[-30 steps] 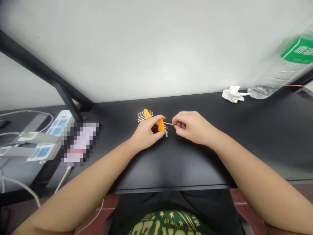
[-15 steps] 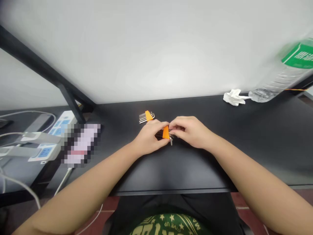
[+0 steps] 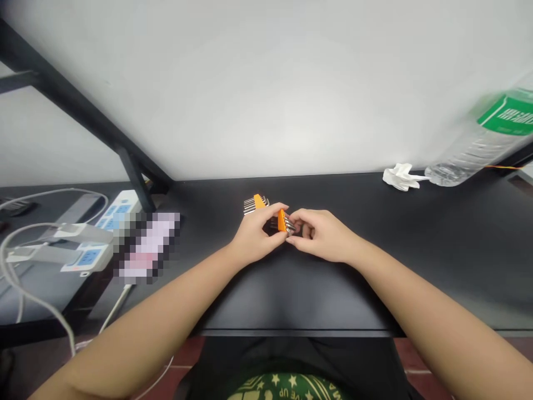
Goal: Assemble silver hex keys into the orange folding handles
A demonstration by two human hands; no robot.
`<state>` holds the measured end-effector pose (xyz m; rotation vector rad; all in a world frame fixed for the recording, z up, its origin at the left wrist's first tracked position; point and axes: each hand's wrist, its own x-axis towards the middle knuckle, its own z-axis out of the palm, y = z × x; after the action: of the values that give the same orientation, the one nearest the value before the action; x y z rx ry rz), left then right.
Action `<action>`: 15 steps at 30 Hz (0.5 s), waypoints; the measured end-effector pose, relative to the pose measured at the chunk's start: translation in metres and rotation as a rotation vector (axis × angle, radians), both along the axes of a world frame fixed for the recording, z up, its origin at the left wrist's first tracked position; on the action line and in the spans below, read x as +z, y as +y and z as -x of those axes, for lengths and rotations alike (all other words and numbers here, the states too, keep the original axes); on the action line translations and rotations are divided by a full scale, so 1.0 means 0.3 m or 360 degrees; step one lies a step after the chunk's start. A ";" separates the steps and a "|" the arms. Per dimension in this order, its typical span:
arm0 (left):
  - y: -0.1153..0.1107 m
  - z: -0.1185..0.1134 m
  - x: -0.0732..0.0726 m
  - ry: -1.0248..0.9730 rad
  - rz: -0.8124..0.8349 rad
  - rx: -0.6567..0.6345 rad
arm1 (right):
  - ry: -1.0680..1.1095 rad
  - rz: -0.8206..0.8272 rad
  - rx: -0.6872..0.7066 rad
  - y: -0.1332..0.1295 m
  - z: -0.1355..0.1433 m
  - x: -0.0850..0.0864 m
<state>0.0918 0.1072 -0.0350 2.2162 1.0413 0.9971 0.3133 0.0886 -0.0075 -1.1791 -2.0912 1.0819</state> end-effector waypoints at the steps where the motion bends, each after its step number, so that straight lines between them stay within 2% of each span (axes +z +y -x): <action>1: 0.000 0.000 0.000 -0.0012 0.0018 -0.0013 | -0.0021 -0.0043 -0.0008 -0.002 0.001 0.002; 4: 0.000 0.001 -0.001 -0.0032 0.0055 -0.0061 | 0.0009 -0.0032 0.0024 0.004 -0.007 0.001; 8: 0.007 0.006 -0.011 -0.0087 0.0067 -0.0110 | 0.0162 0.0310 0.0109 0.024 -0.021 -0.025; 11: 0.012 0.008 -0.016 -0.0083 0.0090 -0.0133 | 0.0223 0.0441 0.0134 0.028 -0.015 -0.043; 15: 0.009 0.004 -0.010 -0.0043 0.0128 -0.0172 | 0.0172 0.0458 0.0107 0.032 -0.024 -0.019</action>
<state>0.0905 0.1100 -0.0379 2.1635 0.9230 0.9194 0.3206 0.0981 -0.0132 -1.1567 -1.9509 1.4828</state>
